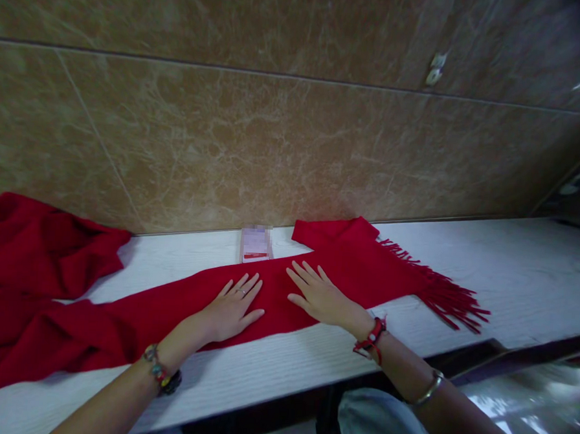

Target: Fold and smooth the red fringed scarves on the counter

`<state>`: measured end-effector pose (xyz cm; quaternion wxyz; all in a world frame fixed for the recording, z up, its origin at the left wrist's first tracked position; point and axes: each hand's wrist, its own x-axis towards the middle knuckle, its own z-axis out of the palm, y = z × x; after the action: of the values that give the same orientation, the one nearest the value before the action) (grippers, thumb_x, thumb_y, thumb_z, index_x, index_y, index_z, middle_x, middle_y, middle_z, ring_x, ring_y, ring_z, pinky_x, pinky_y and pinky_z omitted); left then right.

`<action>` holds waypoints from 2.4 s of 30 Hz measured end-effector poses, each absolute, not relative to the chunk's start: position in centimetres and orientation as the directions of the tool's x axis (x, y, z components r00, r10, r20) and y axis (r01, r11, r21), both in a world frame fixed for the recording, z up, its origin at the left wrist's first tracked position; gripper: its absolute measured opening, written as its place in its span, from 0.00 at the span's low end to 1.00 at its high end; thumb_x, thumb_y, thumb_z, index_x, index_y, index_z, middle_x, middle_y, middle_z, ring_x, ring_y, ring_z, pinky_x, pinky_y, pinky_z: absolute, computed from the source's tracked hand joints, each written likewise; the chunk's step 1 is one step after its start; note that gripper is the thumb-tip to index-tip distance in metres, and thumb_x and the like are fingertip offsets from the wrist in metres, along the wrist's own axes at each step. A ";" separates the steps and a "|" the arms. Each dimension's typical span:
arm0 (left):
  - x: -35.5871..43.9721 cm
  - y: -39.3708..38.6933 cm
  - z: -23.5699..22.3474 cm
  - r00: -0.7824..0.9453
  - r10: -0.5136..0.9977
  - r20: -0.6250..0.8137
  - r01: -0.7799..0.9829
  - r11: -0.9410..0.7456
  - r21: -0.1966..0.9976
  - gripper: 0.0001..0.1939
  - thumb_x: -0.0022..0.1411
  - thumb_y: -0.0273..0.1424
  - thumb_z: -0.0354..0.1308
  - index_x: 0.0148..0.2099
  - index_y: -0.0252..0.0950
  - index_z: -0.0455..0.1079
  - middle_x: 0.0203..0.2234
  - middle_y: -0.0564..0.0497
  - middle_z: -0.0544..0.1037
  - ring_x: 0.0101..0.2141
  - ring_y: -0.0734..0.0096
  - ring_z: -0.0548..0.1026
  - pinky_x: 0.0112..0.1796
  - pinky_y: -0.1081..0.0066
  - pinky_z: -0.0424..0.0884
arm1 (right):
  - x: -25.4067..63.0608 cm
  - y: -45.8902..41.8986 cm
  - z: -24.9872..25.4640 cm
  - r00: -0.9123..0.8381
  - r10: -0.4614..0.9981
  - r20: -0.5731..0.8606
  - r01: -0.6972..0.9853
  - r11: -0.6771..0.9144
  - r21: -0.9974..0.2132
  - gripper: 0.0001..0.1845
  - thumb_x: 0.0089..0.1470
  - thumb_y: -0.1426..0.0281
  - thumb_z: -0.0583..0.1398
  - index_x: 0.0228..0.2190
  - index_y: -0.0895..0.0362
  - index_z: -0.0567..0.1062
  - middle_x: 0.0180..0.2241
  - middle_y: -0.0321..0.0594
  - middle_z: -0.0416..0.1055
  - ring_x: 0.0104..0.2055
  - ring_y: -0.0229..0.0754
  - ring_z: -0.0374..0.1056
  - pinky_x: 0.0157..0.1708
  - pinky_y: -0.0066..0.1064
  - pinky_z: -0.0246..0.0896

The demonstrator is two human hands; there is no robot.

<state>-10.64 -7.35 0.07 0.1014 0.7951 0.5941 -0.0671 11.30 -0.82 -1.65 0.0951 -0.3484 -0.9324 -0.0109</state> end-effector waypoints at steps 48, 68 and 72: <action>-12.3 -8.3 1.3 0.560 0.828 -0.025 0.816 -0.546 0.189 0.15 0.60 0.30 0.45 0.47 0.39 0.67 0.46 0.49 0.69 0.46 0.68 0.67 0.48 0.69 0.60 | 12.2 -4.0 -0.1 -0.891 0.451 0.046 0.426 0.867 -0.258 0.24 0.56 0.64 0.50 0.54 0.58 0.58 0.57 0.43 0.51 0.60 0.41 0.44 0.57 0.38 0.43; -10.7 -9.0 0.9 0.576 0.796 -0.188 0.817 -0.551 0.172 0.25 0.63 0.39 0.40 0.61 0.42 0.45 0.60 0.49 0.49 0.58 0.66 0.47 0.55 0.59 0.46 | 13.3 -4.4 -0.9 -0.849 0.417 0.325 0.377 0.908 -0.180 0.14 0.54 0.74 0.51 0.39 0.59 0.74 0.43 0.43 0.70 0.48 0.39 0.63 0.50 0.32 0.58; -10.6 -9.1 0.8 0.523 0.818 -0.238 0.852 -0.493 0.175 0.29 0.63 0.43 0.38 0.62 0.37 0.42 0.61 0.46 0.43 0.59 0.65 0.42 0.56 0.59 0.42 | 11.4 -4.2 -1.3 -0.772 0.535 0.343 0.510 0.844 -0.167 0.20 0.54 0.70 0.51 0.49 0.63 0.66 0.51 0.46 0.62 0.55 0.43 0.54 0.54 0.37 0.50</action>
<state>-10.62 -9.09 0.76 0.1362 0.8619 0.4845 -0.0616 11.44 -4.23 -1.29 0.1918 -0.2777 -0.9408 0.0322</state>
